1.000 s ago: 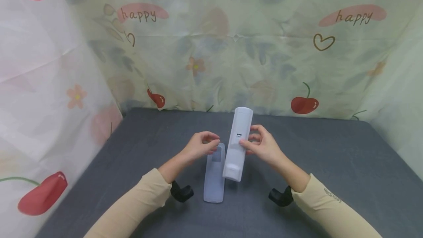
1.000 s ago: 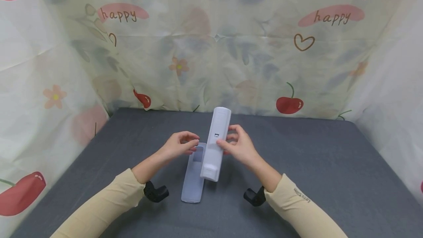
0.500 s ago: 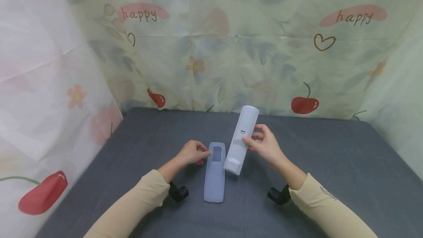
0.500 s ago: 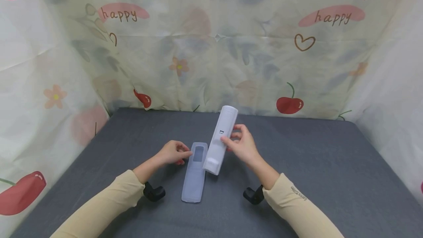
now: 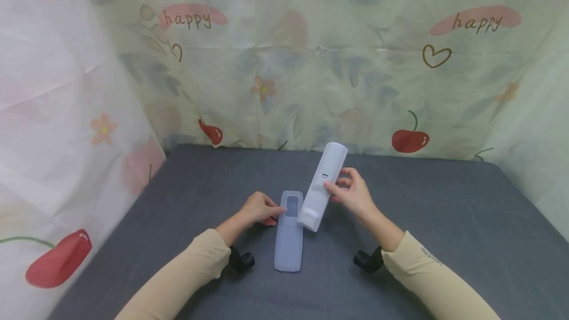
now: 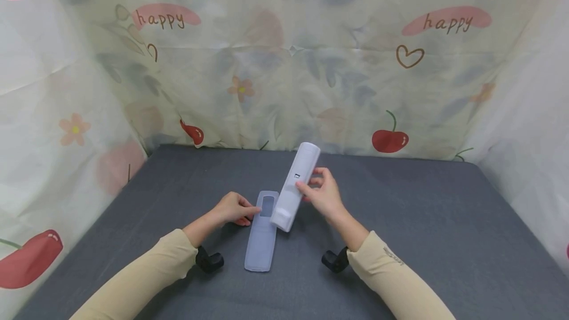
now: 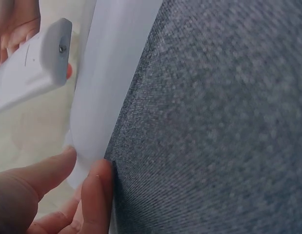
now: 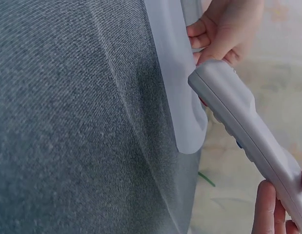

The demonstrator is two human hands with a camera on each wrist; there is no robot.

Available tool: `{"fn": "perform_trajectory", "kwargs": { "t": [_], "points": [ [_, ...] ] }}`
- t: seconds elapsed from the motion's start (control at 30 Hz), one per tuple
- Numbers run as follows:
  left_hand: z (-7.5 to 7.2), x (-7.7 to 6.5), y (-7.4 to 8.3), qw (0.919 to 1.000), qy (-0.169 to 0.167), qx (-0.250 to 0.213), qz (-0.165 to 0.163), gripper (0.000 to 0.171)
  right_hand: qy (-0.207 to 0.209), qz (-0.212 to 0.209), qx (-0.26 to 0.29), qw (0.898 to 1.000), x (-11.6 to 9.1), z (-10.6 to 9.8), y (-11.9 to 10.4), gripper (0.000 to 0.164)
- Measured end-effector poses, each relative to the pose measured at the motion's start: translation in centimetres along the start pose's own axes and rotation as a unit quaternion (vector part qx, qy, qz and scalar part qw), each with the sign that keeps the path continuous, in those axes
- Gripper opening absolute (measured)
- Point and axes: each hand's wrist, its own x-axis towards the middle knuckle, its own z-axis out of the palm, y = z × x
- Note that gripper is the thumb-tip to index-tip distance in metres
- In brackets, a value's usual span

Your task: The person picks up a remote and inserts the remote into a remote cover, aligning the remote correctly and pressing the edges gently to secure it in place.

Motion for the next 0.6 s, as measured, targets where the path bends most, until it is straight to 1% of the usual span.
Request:
{"fn": "perform_trajectory", "kwargs": {
  "t": [0.2,0.43,0.6],
  "points": [
    [0.2,0.0,-0.1,0.9998,0.004,-0.018,-0.008,0.017,0.014,0.003,0.011,1.0,0.3,0.5,0.1,0.049],
    [0.4,0.2,-0.2,0.9993,0.007,-0.037,-0.005,0.015,0.053,0.005,0.039,0.998,0.5,1.4,0.0,0.05],
    [0.3,0.2,-0.2,0.9993,0.004,-0.037,-0.009,0.015,0.082,0.011,0.059,0.995,1.0,2.1,0.3,0.05]
  ]
}}
